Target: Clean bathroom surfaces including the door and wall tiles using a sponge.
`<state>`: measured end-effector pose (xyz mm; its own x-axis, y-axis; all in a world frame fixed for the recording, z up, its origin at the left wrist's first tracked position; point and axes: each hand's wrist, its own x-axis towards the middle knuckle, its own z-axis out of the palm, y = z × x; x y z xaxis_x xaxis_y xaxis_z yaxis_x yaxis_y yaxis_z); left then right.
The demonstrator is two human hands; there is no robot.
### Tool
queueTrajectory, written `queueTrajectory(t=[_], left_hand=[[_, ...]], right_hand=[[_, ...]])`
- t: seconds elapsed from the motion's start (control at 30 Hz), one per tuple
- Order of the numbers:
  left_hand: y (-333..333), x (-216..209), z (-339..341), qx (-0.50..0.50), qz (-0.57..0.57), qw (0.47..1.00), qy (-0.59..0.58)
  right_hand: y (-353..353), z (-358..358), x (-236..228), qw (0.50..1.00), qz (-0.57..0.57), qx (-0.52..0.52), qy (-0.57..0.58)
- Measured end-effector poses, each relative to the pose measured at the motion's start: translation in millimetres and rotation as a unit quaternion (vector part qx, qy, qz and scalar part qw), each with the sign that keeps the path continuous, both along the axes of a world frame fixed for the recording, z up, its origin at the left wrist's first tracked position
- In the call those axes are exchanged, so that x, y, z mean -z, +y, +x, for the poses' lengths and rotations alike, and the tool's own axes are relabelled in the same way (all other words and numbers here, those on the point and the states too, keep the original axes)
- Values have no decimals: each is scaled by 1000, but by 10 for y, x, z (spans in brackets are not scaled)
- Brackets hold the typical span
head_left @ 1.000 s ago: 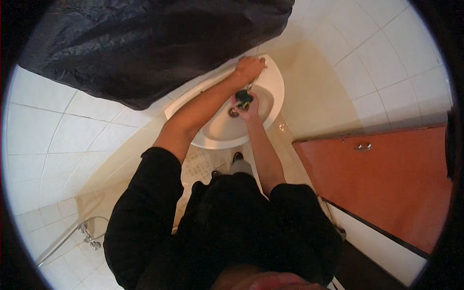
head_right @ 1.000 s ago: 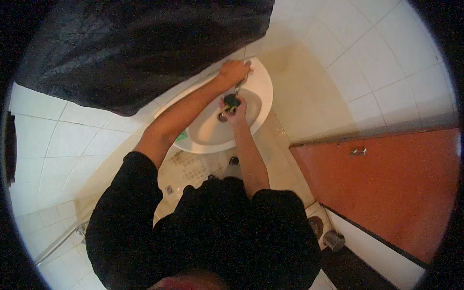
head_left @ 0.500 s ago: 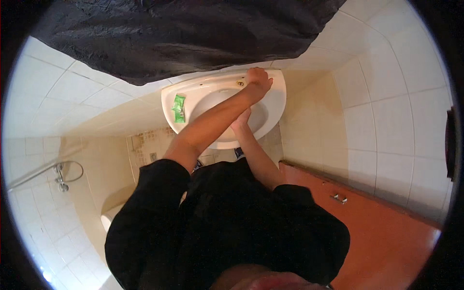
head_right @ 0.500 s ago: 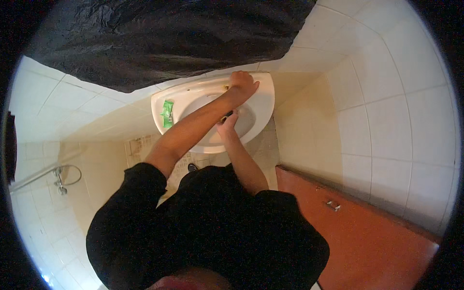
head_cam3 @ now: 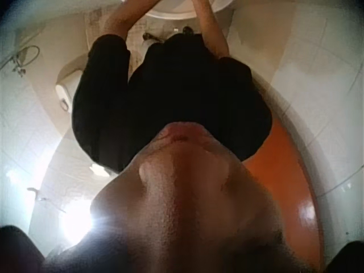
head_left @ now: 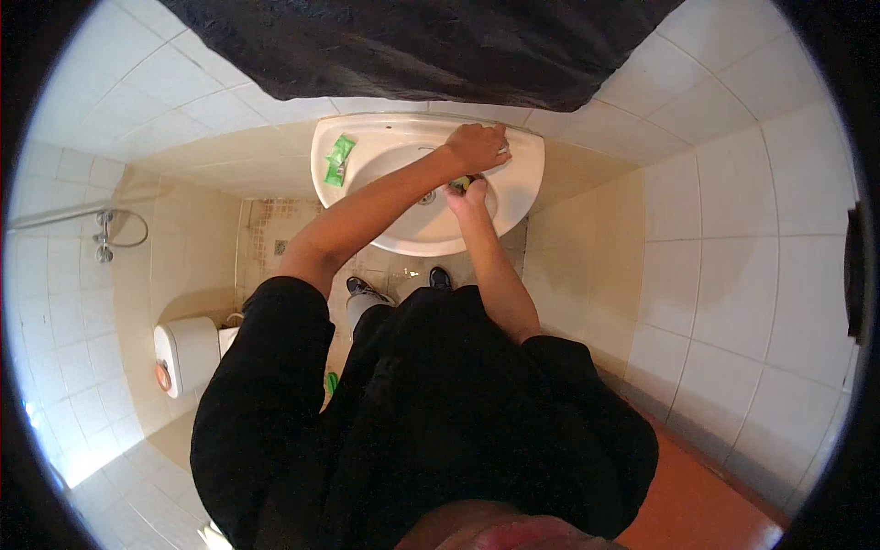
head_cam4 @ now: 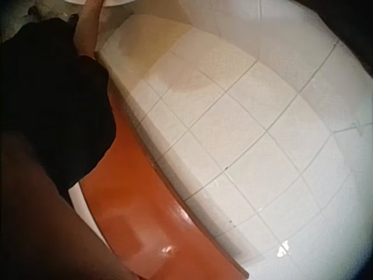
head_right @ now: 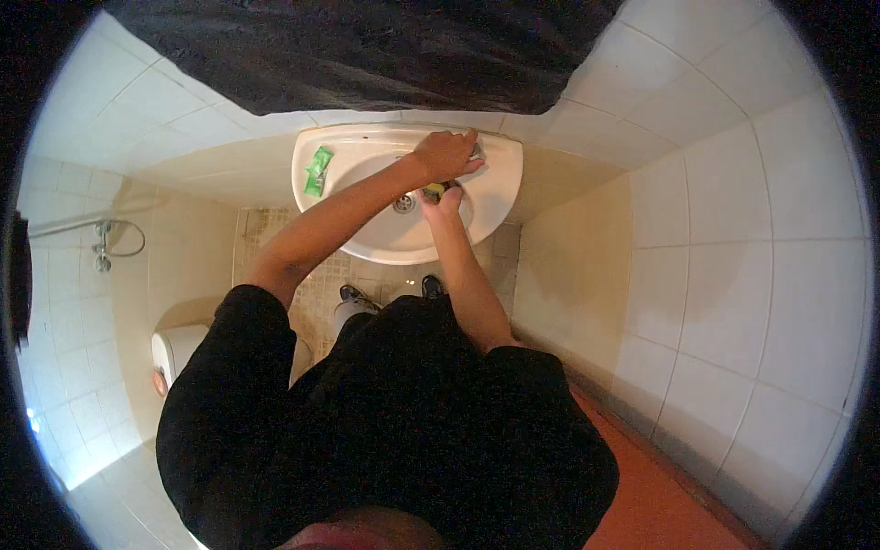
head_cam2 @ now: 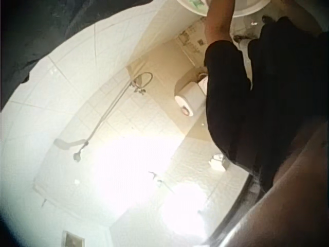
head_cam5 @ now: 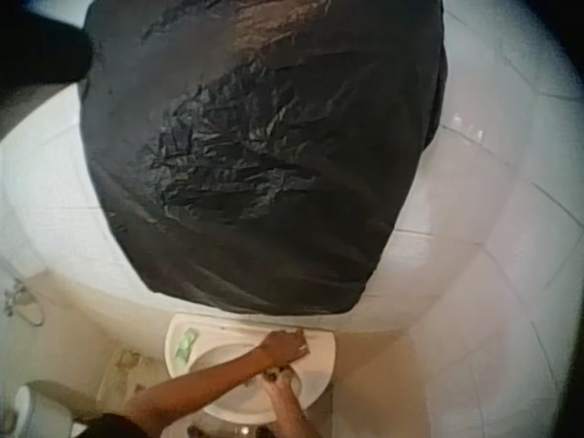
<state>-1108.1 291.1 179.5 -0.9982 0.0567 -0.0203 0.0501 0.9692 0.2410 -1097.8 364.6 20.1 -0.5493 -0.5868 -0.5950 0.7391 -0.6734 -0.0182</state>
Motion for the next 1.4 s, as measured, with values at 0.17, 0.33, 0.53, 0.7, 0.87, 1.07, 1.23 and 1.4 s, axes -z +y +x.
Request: queueTrajectory(t=[0.17,0.33,0.53,0.7,0.87,1.07,1.23,1.4], left_hand=[[175,74,62,-104,54,992,34],[288,79,63,-170,67,983,27],[80,264,55,-65,15,997,24],[25,-92,-199,152,-55,987,27],[-154,113,-216,248,-53,961,109],[-108,303,-180,269,-43,942,197],[-79,218,299,75,113,932,335],[-181,-134,2348,-127,346,835,409]], right_hand=[[5,42,122,991,121,-28,39],[78,77,315,977,56,-78,190],[109,253,-235,969,186,-103,125],[454,83,-26,983,55,-113,137],[583,274,-191,960,146,-131,199],[693,392,-382,949,187,-120,222],[499,479,-445,942,114,-114,294],[196,1084,-860,930,176,-86,310]])
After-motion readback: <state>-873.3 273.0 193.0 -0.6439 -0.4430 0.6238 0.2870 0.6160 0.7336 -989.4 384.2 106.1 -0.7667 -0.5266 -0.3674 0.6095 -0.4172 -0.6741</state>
